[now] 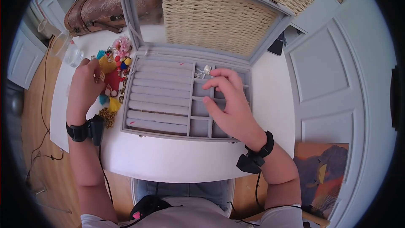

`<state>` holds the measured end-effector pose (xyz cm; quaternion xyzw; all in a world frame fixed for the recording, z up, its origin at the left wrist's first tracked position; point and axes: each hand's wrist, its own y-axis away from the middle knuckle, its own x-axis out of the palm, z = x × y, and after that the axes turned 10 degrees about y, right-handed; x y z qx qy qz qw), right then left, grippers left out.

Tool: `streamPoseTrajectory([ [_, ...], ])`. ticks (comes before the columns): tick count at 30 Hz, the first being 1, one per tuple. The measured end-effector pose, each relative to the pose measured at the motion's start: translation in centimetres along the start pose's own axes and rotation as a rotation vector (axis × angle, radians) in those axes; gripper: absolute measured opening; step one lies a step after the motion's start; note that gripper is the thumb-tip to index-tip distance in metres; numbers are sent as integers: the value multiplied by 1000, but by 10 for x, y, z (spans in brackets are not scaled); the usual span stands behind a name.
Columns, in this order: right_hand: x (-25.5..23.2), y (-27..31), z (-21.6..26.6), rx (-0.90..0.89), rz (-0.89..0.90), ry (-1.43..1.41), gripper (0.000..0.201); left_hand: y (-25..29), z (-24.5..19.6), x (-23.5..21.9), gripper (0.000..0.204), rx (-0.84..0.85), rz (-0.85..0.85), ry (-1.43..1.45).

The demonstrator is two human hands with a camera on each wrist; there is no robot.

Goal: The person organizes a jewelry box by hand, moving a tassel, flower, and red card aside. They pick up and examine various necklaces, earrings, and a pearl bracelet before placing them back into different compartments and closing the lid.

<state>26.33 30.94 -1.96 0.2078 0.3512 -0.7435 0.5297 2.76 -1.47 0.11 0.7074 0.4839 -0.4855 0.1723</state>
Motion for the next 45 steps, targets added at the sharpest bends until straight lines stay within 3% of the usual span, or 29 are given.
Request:
streamPoseTrajectory([
  [7, 0, 0, 1, -8, -8, -13, 25, -1, -12, -8, 29, 35, -83, 106],
  [9, -1, 0, 2, -8, -4, -6, 25, 2, -19, -7, 38, -26, -86, 125],
  [12, 0, 0, 1, -10, -11, -10, 25, 0, 3, -3, 45, -1, -28, 72],
  [16, 1, 0, -2, -45, -34, 26, 26, -5, 1, -4, 38, 76, -118, 19],
  [19, 2, 1, -1, -21, -30, -19, 26, -5, -17, -7, 29, 63, -249, 192],
  [21, 2, 1, 0, -4, -30, -31, 26, -3, -37, -8, 23, 327, -319, 296],
  [22, 2, 1, 0, -4, -30, -31, 26, 1, -44, -8, 23, 328, -318, 296],
  [24, -1, -1, 2, -97, -57, -24, 34, 12, -55, -7, 19, 435, -185, 732],
  [25, -2, -2, 4, -99, -58, -22, 34, 19, -60, -5, 19, 437, -186, 734],
  [27, -2, -3, 10, -200, 90, -409, 56, 32, -70, 1, 16, 458, 41, 1122],
  [28, -2, -2, 13, -199, 90, -407, 56, 36, -77, 9, 17, 457, 91, 1232],
  [30, -1, 4, 21, -149, 444, -648, 80, 43, -91, 17, 16, 447, 228, 1239],
  [33, -3, 8, 31, -68, 593, -732, 91, 53, -106, 29, 15, 426, 342, 1239],
  [35, -5, 6, 32, -62, 625, -736, 90, 56, -110, 33, 14, 428, 398, 1247],
  [38, -8, 2, 33, -115, 766, -601, 81, 56, -112, 37, 12, 638, 375, 1222],
  [45, -3, 3, 27, -198, 729, -615, 35, 57, -110, 33, 16, 567, 302, 1315],
])
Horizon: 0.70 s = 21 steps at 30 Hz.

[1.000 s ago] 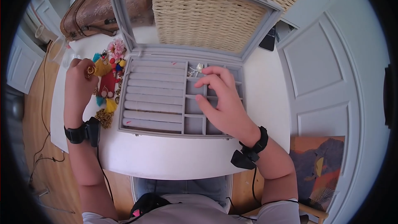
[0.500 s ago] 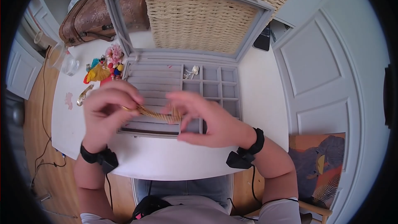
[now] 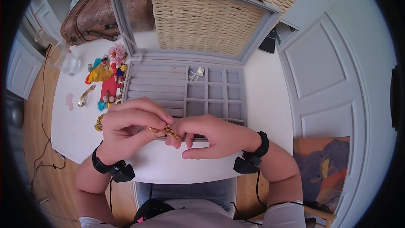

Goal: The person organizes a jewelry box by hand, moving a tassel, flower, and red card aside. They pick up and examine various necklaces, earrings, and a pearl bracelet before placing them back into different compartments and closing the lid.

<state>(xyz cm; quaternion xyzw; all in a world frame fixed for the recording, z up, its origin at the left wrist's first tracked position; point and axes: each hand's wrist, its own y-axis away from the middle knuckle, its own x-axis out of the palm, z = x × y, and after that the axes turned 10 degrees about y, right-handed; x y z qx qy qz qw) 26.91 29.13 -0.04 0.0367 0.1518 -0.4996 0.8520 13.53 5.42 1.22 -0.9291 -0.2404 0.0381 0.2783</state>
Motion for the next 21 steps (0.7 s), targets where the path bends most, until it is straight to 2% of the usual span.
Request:
streamPoseTrajectory([
  [1, 0, 0, -1, -18, 4, 27, 24, -2, 0, -1, 16, -9, 27, -54],
  [3, -2, 0, 3, 22, -29, 61, 18, -3, 0, -3, 16, -22, 55, -107],
  [4, -2, 0, 5, 60, -64, 96, 13, -3, 1, -3, 18, -103, 20, -190],
  [5, -2, 0, 4, 60, -66, 94, 13, -4, 2, -3, 19, -184, -14, -274],
  [6, -1, 1, 3, 57, -119, 83, 13, -3, 4, -3, 19, -184, -10, -275],
  [8, -2, 0, 0, 52, -174, 73, 14, -2, 11, -4, 24, -363, -63, -258],
  [9, -2, 1, -3, -5, -227, 120, 16, -1, 14, -4, 24, -361, -61, -260],
  [11, -3, 1, -4, -62, -281, 167, 19, 2, 21, -5, 26, -542, -50, -148],
  [17, -2, 2, -2, -34, -303, 138, 19, 4, 21, -5, 26, -539, 86, -24],
  [21, -3, 1, -6, -158, -406, 180, 12, 4, 19, -3, 29, -588, 98, 30],
])
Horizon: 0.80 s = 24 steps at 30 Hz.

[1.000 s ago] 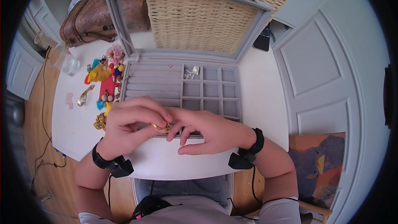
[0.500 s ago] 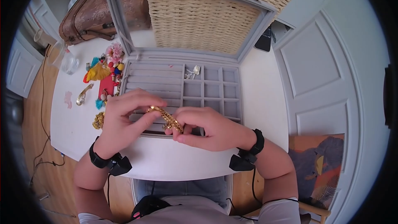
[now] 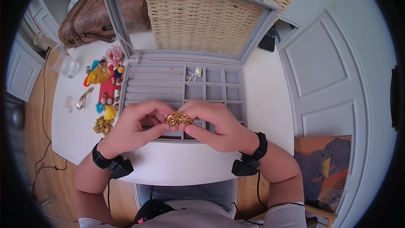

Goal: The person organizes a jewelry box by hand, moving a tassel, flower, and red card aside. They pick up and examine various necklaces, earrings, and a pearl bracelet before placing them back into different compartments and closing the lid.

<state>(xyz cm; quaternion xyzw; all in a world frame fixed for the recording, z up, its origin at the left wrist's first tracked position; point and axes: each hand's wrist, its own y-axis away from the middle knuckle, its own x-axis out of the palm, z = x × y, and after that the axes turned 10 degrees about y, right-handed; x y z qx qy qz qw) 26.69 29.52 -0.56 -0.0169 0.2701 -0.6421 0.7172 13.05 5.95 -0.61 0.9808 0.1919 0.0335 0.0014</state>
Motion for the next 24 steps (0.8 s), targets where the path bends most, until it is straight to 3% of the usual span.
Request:
streamPoseTrajectory([
  [2, -1, 0, -2, -53, -30, 11, 12, 0, 1, 2, 30, -5, -30, 23],
  [6, -17, 1, 3, -45, -301, 265, 13, 0, 0, 2, 27, -20, -105, 78],
  [8, -36, 0, 8, -66, -404, 589, 12, 2, 1, -2, 21, -15, -118, 9],
  [10, -49, -1, 1, -5, -565, 518, 10, 1, 0, -4, 19, -26, -120, -24],
  [11, -58, 1, 0, -4, -553, 512, 10, 1, 0, -5, 17, -35, -110, -67],
  [13, -74, 2, 0, -10, -580, 855, 10, 1, -2, -4, 15, -18, -117, -87],
  [17, -77, 3, 3, 169, -656, 594, 9, 0, -2, -4, 11, 32, -107, -140],
  [19, -82, 4, -4, 80, -612, 884, 9, -1, -2, -3, 10, 29, -112, -150],
  [24, -76, 2, -7, 89, -536, 1002, 12, -1, -2, -4, 9, 39, -107, -184],
])
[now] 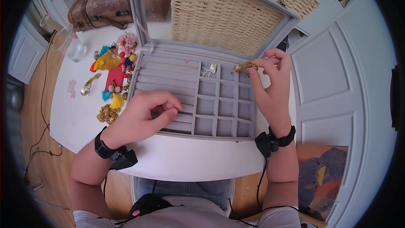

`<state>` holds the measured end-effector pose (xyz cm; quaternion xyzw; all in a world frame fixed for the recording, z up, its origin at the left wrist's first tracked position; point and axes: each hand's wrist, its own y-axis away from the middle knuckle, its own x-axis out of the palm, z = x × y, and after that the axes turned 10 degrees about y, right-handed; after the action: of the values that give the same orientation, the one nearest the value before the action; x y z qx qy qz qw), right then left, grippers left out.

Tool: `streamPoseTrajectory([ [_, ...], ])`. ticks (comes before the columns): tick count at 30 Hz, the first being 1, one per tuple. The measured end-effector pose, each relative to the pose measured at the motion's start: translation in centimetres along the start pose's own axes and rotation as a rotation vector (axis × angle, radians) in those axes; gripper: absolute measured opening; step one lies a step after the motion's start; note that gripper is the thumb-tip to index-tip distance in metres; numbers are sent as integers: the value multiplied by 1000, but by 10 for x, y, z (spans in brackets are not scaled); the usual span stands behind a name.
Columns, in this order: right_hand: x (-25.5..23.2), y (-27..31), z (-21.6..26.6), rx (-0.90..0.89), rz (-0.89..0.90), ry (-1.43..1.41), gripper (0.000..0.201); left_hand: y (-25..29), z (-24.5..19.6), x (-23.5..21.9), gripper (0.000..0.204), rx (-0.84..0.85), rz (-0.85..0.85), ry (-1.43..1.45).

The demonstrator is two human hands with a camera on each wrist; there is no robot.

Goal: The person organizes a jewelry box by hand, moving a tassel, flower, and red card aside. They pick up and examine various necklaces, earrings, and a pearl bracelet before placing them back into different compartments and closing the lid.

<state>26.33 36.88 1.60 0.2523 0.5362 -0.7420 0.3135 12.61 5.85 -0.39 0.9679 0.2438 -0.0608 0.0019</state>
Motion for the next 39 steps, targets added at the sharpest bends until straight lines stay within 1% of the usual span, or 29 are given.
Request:
streamPoseTrajectory([
  [2, 1, 2, 4, 14, 24, -8, 14, 0, 1, 0, 10, 8, 10, 0],
  [4, 2, 3, 9, 158, 124, -167, 15, 0, 1, 0, 10, 16, 12, -6],
  [8, 9, 4, 6, 136, 120, -226, 14, 0, 2, 0, 10, 44, 16, -35],
  [10, 14, 7, 6, 239, 106, -364, 14, 0, 2, 0, 10, 49, 18, -43],
  [11, 14, 7, 8, 239, 107, -364, 14, 0, 2, 0, 10, 54, 20, -52],
  [13, 12, 8, 10, 304, 162, -378, 14, -1, 2, 0, 10, 55, 22, -51],
  [14, 12, 9, 9, 308, 158, -375, 14, -1, 2, 0, 10, 57, 22, -50],
  [15, 12, 9, 9, 349, 171, -409, 14, -1, 1, 0, 10, 59, 26, -52],
  [16, 13, 8, 9, 388, 181, -444, 15, 0, 0, 0, 10, 37, 26, -52],
  [17, 12, 7, 10, 388, 175, -443, 15, 0, -1, 0, 10, 14, 27, -53],
  [19, 12, 8, 12, 500, 162, -580, 16, 0, 0, 0, 10, 24, 32, -61],
  [23, 15, 9, 16, 514, 111, -658, 16, 0, 0, -1, 10, 35, 44, -66],
  [25, 17, 10, 15, 516, 199, -600, 16, 0, 0, 0, 10, 37, 42, -66],
  [29, 20, 11, 14, 519, 233, -580, 16, 0, -1, -1, 10, 23, 49, -78],
  [31, 20, 10, 16, 507, 161, -610, 15, -1, 0, -1, 10, 27, 52, -78],
  [33, 23, 11, 17, 509, 148, -640, 15, -1, 0, -2, 10, 34, 56, -79],
  [35, 25, 13, 13, 511, 128, -668, 15, -1, 0, -3, 11, -1, 64, -88],
  [37, 28, 15, 8, 488, 290, -591, 14, -1, 0, -2, 11, 9, 66, -87],
  [39, 24, 13, 13, 512, 262, -615, 14, 0, 0, -1, 11, 15, 62, -81],
])
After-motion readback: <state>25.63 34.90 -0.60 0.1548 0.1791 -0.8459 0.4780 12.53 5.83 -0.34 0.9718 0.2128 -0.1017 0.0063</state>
